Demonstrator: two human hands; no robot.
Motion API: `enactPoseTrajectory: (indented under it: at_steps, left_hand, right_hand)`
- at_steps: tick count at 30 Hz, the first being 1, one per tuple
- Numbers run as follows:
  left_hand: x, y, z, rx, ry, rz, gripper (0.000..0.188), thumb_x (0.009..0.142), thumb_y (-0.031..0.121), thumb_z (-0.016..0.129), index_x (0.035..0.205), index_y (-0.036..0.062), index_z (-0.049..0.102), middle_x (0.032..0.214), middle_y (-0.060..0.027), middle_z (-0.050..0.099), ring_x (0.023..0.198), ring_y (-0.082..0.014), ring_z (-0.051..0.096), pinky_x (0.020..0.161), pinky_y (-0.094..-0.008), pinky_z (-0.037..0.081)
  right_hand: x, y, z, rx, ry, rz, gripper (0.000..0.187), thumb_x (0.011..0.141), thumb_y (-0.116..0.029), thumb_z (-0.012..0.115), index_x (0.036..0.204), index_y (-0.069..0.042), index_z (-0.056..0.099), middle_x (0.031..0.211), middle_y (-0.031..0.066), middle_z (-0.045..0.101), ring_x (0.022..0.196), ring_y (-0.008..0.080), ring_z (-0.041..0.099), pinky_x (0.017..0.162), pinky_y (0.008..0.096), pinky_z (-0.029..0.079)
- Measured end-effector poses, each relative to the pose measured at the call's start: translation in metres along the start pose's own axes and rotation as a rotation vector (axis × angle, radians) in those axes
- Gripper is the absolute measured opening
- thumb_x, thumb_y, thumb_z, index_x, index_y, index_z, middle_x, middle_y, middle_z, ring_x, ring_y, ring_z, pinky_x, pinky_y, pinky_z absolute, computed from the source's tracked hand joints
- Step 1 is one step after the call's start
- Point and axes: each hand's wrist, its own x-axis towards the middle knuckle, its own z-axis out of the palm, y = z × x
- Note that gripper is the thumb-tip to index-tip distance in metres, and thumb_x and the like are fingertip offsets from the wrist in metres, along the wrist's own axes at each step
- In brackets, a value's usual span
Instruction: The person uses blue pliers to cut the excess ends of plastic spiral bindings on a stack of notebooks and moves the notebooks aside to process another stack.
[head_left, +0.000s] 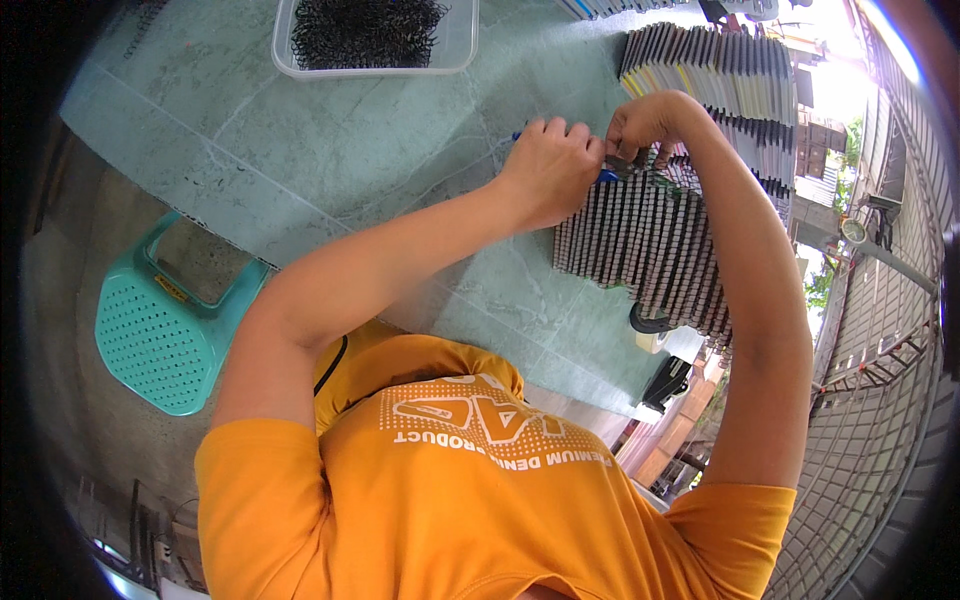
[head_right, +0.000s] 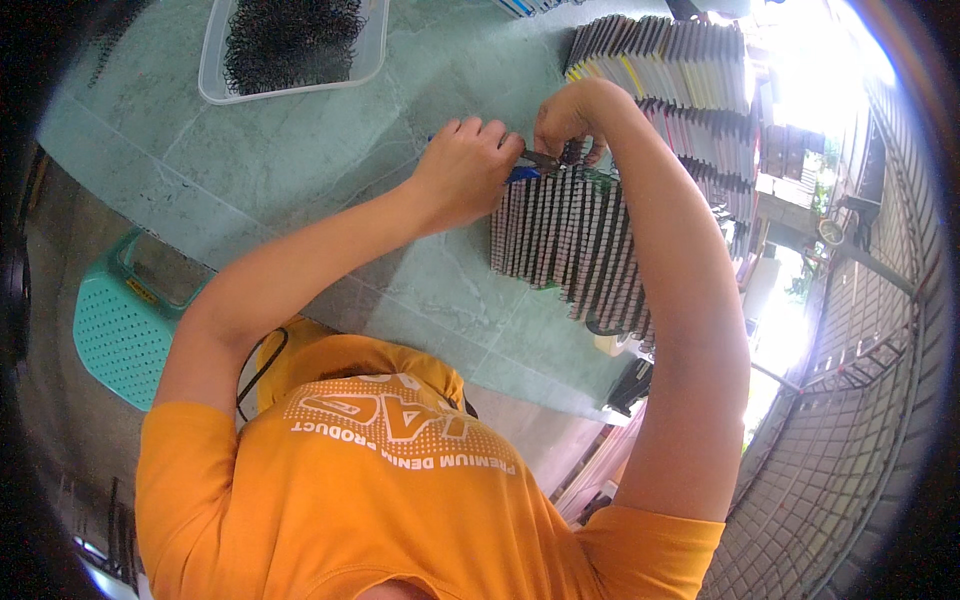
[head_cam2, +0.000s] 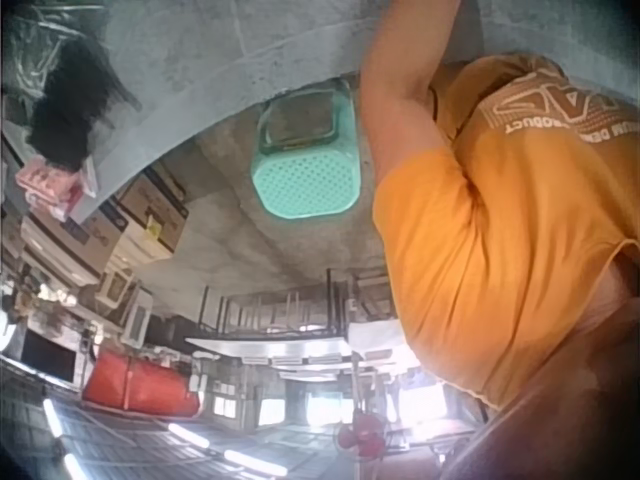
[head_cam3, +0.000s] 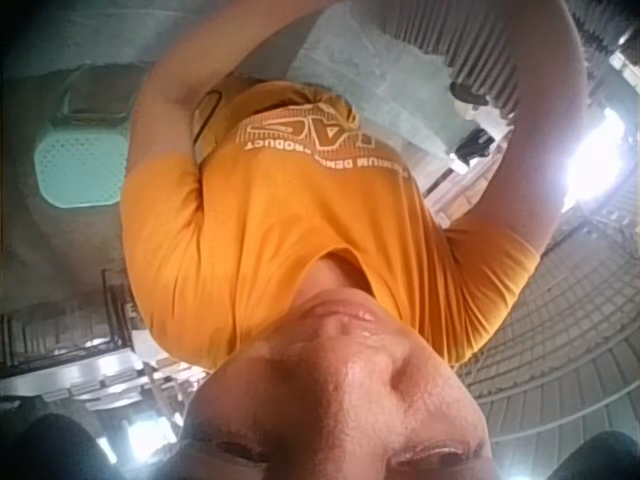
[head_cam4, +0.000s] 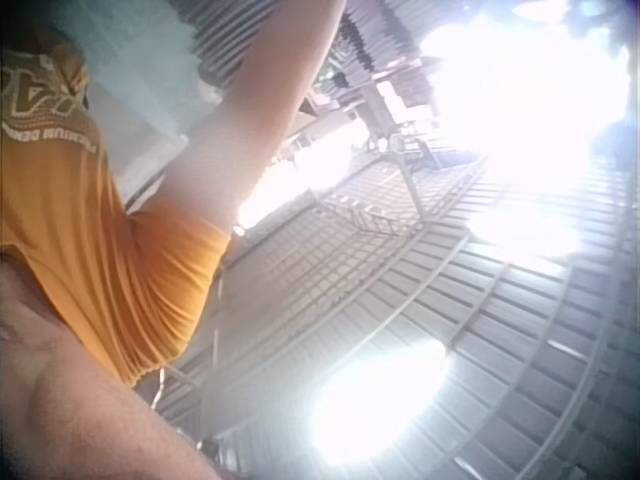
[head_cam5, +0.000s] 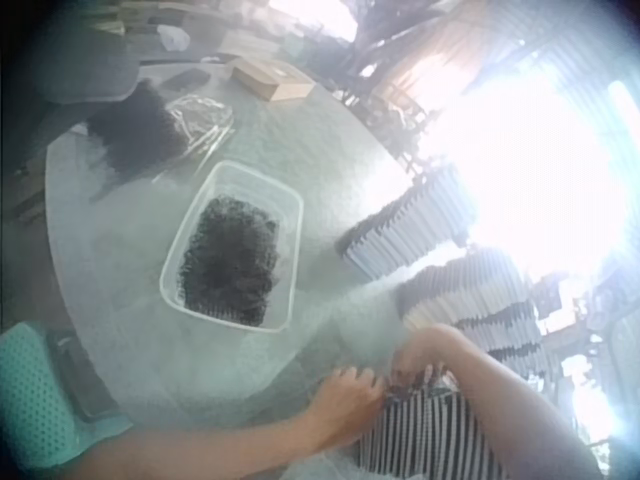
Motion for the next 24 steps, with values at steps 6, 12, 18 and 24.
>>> enactPoseTrajectory:
  at_steps: [6, 12, 18, 24]
  left_hand:
    - [0.008, 0.004, 0.003, 0.164, 0.100, 0.055, 0.027, 0.067, 0.014, 0.058, 0.094, 0.0070, 0.056, 0.082, -0.0080, 0.055, 0.077, -0.0240, 0.055, 0.067, -0.0339, 0.041]
    - [0.012, 0.002, 0.001, -0.011, -0.187, -0.042, 0.030, 0.066, 0.013, 0.058, 0.095, 0.0067, 0.056, 0.082, -0.0069, 0.056, 0.076, -0.0251, 0.055, 0.068, -0.0361, 0.042]
    - [-0.008, 0.004, -0.004, -0.072, -0.091, -0.030, 0.037, 0.061, 0.016, 0.064, 0.095, 0.0062, 0.053, 0.085, -0.0090, 0.054, 0.083, -0.0273, 0.054, 0.074, -0.0378, 0.041]
    - [-0.010, 0.010, -0.002, 0.000, -0.013, 0.017, 0.044, 0.059, 0.020, 0.066, 0.098, 0.0059, 0.051, 0.087, -0.0093, 0.052, 0.084, -0.0265, 0.051, 0.074, -0.0381, 0.039]
  right_hand:
    - [-0.008, -0.003, -0.001, 0.018, 0.045, -0.008, 0.030, 0.071, -0.006, 0.060, 0.101, -0.006, 0.061, 0.096, 0.0040, 0.061, 0.093, 0.0165, 0.056, 0.075, 0.0399, 0.052]
    - [-0.009, -0.003, 0.000, 0.016, 0.024, -0.041, 0.027, 0.072, -0.006, 0.059, 0.098, -0.007, 0.062, 0.094, 0.0020, 0.061, 0.090, 0.0148, 0.055, 0.070, 0.0391, 0.052]
    - [-0.007, 0.000, 0.002, -0.021, 0.021, -0.053, 0.023, 0.073, -0.007, 0.059, 0.095, -0.008, 0.062, 0.095, 0.0010, 0.061, 0.093, 0.0141, 0.054, 0.071, 0.0395, 0.052]
    - [-0.020, -0.010, 0.005, -0.015, 0.015, -0.018, 0.023, 0.072, -0.006, 0.062, 0.095, -0.007, 0.063, 0.095, 0.0018, 0.062, 0.093, 0.0151, 0.056, 0.075, 0.0397, 0.051]
